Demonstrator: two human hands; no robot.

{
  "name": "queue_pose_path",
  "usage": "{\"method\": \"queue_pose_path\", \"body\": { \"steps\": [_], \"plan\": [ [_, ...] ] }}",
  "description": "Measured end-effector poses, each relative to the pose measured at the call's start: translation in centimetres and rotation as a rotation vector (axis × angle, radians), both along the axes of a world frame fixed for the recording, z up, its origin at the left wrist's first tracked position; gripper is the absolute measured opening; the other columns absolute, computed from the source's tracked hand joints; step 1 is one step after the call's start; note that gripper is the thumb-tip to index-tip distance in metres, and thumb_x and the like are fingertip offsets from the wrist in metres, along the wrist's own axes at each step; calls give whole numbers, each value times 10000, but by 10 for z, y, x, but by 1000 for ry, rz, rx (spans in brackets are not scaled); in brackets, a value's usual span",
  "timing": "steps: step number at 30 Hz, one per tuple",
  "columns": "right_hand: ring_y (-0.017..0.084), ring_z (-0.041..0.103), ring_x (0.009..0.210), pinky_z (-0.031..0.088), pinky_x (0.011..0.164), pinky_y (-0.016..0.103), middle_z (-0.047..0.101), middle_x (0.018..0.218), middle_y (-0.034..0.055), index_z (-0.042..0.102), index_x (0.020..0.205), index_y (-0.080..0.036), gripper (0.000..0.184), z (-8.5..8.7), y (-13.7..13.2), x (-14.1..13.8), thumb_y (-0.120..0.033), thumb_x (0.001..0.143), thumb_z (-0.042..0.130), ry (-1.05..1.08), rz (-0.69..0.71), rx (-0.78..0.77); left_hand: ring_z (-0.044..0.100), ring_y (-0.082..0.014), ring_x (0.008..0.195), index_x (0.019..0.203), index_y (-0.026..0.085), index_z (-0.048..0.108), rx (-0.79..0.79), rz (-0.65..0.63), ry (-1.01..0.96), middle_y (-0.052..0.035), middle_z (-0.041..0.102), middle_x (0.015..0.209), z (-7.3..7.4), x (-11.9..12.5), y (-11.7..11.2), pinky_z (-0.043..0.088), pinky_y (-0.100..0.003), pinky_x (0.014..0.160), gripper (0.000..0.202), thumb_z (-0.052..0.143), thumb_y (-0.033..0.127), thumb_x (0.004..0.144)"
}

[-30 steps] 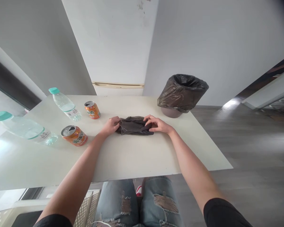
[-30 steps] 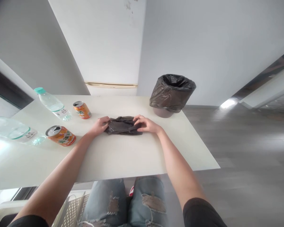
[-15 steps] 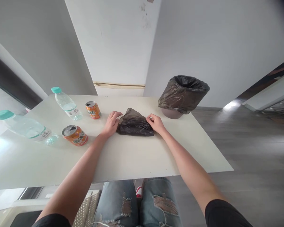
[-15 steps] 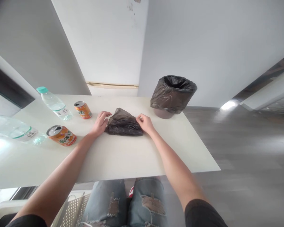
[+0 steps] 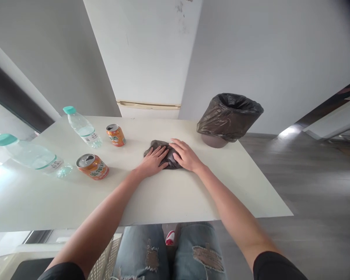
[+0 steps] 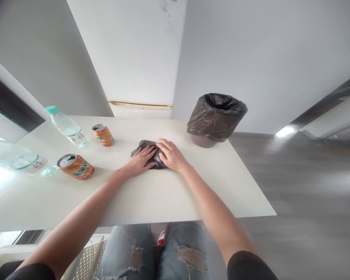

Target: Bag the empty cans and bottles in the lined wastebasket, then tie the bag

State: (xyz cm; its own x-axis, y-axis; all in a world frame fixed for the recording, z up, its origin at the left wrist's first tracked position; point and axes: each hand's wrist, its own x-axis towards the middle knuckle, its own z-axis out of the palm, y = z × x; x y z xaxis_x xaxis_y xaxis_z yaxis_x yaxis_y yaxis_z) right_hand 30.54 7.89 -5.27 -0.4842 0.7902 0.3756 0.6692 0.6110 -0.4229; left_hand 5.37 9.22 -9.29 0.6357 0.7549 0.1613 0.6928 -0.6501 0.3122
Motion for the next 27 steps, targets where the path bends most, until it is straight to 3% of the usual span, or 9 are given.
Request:
{"method": "queue_pose_path", "body": {
  "steps": [3,7,10,13,15,17,21,24,27],
  "plan": [
    [334,231,1655,187,1329,643,265,1778,118,383,1668,-256,612,-11,5,2,-479,1099,391,-131,18,-196,253,-373,1641,1693,252,354,2,35,6,-116,321,1757,0,-2,-2,205,-641,1323,711,463,564,1064],
    [348,189,1666,147,1328,669,251,1781,110,368,1684,-274,640,-18,13,20,-519,1093,403,-197,-3,-332,365,-403,1577,1621,269,478,41,73,-11,-120,428,1703,10,-2,-7,286,-633,1282,666,542,562,1026],
    [342,185,1668,139,1325,681,250,1782,93,371,1685,-257,626,-10,12,25,-353,1067,397,-183,-25,-309,524,-411,1408,1468,257,639,111,100,-48,-142,601,1528,22,-1,-11,399,-613,1183,569,604,564,991],
    [305,235,1658,128,1339,656,322,1760,59,429,1656,-266,638,4,5,18,-232,1025,346,-37,-52,-122,585,-394,1275,1356,224,708,190,169,-128,-164,654,1386,35,3,-14,459,-588,1094,489,537,546,1029],
    [289,296,1636,152,1350,612,393,1727,58,488,1620,-264,605,9,0,9,-245,1038,327,56,-60,7,558,-379,1332,1409,223,674,229,180,-180,-164,600,1474,37,4,-14,451,-563,1122,478,463,482,1068],
    [289,315,1627,183,1348,588,403,1721,81,493,1615,-242,579,9,-3,-1,-300,1068,313,62,-55,30,457,-368,1485,1540,233,565,226,138,-174,-145,471,1641,34,5,-11,371,-557,1228,519,437,437,1080],
    [313,217,1662,168,1341,622,263,1775,114,392,1672,-195,616,-3,-3,-16,-378,1088,320,-122,-22,-134,202,-374,1654,1693,184,331,59,76,-44,-149,259,1776,14,3,-2,169,-604,1339,729,466,529,1065],
    [288,141,1681,125,1355,602,178,1795,110,314,1702,-149,654,-10,0,-17,-334,1075,294,-239,-36,-215,200,-383,1654,1691,150,334,-35,100,-9,-171,251,1772,3,0,2,176,-608,1340,787,421,615,1063],
    [251,109,1686,97,1369,555,144,1802,86,253,1721,-144,671,-12,3,-12,-365,1088,250,-284,-61,-254,185,-370,1659,1689,115,334,-48,114,33,-171,233,1774,1,-1,3,167,-588,1348,804,358,634,1075]
  ]
}}
